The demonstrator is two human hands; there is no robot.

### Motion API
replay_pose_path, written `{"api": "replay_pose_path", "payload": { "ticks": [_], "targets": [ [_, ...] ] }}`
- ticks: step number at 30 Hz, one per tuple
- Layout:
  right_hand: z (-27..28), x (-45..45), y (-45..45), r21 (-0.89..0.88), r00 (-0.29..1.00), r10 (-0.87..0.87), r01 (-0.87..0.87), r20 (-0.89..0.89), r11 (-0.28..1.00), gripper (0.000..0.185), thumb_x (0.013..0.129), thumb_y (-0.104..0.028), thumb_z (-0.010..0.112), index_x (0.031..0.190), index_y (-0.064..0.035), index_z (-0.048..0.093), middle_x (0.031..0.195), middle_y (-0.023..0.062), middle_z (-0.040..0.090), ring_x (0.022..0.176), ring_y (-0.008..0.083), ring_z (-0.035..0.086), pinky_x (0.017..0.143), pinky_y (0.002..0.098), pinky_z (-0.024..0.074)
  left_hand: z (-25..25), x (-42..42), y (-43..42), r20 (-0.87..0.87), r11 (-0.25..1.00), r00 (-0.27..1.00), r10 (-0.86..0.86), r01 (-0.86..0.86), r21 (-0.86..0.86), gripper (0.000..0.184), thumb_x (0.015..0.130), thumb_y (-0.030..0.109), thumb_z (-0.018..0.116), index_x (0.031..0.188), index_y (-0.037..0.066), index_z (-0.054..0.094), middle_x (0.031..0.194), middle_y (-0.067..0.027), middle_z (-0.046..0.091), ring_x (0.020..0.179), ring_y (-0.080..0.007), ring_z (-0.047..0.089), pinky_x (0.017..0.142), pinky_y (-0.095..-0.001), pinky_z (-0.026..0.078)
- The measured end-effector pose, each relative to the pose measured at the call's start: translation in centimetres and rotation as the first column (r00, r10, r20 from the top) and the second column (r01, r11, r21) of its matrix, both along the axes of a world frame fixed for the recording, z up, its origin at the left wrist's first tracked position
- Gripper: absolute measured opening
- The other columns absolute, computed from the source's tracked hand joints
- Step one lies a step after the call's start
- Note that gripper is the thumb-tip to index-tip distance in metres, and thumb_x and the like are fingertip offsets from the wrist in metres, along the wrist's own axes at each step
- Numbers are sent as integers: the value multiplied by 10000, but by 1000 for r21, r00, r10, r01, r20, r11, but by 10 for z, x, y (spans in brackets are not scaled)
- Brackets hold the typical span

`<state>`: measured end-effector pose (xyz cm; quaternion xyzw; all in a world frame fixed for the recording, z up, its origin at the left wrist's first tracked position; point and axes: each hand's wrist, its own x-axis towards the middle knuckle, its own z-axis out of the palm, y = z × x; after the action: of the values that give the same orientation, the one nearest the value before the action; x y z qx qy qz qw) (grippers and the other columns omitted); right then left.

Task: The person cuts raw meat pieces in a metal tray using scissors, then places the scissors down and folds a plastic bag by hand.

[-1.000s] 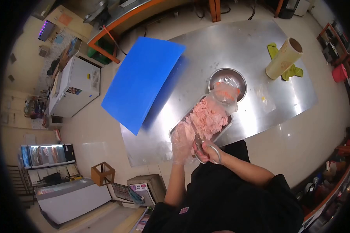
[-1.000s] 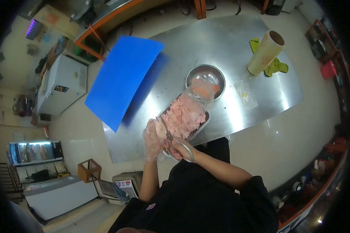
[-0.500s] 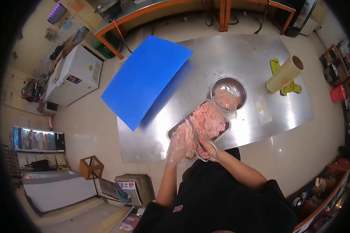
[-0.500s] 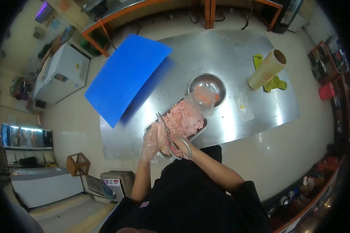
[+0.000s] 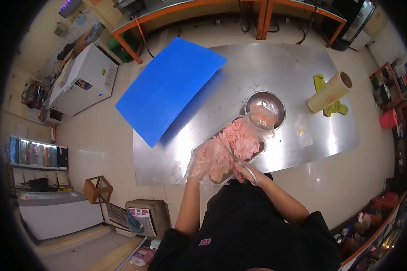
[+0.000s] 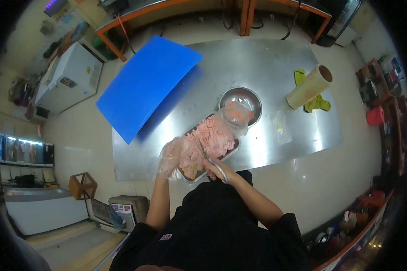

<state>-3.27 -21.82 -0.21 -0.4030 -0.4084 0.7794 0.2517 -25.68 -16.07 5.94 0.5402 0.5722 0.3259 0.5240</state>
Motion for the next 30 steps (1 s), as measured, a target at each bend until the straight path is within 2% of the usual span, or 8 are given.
{"api": "replay_pose_path", "payload": {
  "ticks": [3,9,12,15,18,20,26,30],
  "targets": [
    [-5,-2,-15,145,990,82,-65,-118,987,464,1017,-525,525,1121,-74,503,778,-8,470,654,93,489,583,251,415,12,5,-3,283,972,953,107,-40,-231,437,1073,338,474,1376,32,551,1098,-79,696,965,-177,652,861,-327,538],
    [1,-17,-18,172,958,65,-16,-281,985,460,980,-492,619,1102,-64,498,824,-13,444,681,87,456,605,243,395,30,16,5,-118,967,992,-39,67,248,550,1056,365,505,1508,62,423,1069,-123,687,916,-209,676,806,-315,559],
    [-4,-24,-21,150,956,31,13,-291,989,430,987,-446,630,1111,-56,499,839,-17,459,675,80,453,590,240,390,26,19,-2,139,988,990,-13,-9,152,554,1040,357,483,1461,-2,443,1429,-145,518,1188,-275,601,1012,-369,488],
    [-13,-29,-27,308,990,-8,52,-143,950,437,1001,-379,623,1224,-22,503,908,-11,522,686,84,476,603,239,413,25,9,-3,-291,853,943,-163,283,438,540,1045,346,482,1451,-9,452,1421,-142,508,1164,-256,610,1004,-352,506],
    [-6,-32,-29,364,999,25,-14,-27,931,498,1023,-428,546,1322,-33,500,915,3,555,653,91,469,584,243,414,16,23,-19,377,1000,926,-18,18,4,595,916,238,677,1428,11,477,1236,-104,583,1148,-193,558,940,-333,493],
    [2,-34,-27,291,959,159,-87,-236,953,502,1038,-528,470,1256,-77,511,801,-14,489,587,71,400,516,234,344,-40,-10,-17,859,954,507,76,214,-211,366,983,184,590,1286,-17,549,922,-27,552,822,-131,565,709,-282,512],
    [2,-47,-33,-102,806,-7,-66,-592,993,492,1006,-616,454,1061,-130,503,750,-53,374,556,43,324,476,225,270,-68,3,-22,243,917,961,-128,22,398,246,1026,305,551,1077,65,566,904,-22,576,726,-133,565,614,-287,489],
    [3,-44,-38,-181,790,-93,-23,-606,983,465,1005,-616,460,1082,-158,494,746,-53,371,549,47,333,459,229,271,-44,19,-37,628,991,768,126,-68,-116,276,1019,394,564,1021,119,559,876,-15,566,672,-149,560,524,-288,469]
  ]
}}
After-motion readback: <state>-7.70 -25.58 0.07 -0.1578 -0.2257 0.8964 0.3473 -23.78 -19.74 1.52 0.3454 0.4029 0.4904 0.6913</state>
